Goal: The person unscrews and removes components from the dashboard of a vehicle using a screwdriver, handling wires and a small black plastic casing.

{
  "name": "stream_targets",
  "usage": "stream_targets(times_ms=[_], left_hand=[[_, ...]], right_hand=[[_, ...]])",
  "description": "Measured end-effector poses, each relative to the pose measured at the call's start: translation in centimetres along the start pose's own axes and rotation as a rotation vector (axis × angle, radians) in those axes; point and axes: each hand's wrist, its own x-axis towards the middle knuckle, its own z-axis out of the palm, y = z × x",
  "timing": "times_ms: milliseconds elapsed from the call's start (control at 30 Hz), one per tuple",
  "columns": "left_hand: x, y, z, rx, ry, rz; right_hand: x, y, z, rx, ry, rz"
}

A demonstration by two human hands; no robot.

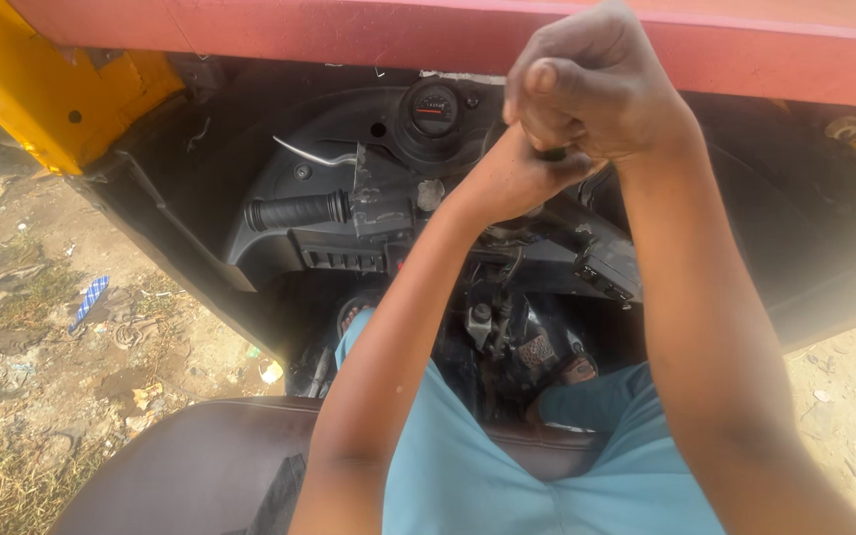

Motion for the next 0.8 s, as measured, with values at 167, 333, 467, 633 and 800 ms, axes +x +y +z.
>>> stream_targets(times_ms=[167, 333, 467, 633, 800], left_hand=[[2.9, 0.1, -0.3, 0.124, -0.06, 0.07], [3.4, 0.2, 1.6, 0.705, 0.28, 0.04], [3.7, -1.0, 2.4, 0.74, 0.409, 0.013], [5.3, -2.0, 1.1, -0.201, -0.048, 0.025], [5.1, -1.2, 2.1, 0.144, 0.158, 0.023]], right_hand=[[0.5, 0.4, -2.3, 0.116, 0.179, 0.075], [0.0, 5.5, -2.6, -0.337, 0.706, -0.139], [0.2, 7.0, -4.0, -0.238, 0.689, 0.006], [-0.2, 0.7, -5.4, 0.273, 0.027, 0.196], [0.6, 1.1, -0.3, -0.741, 0.637, -0.157]])
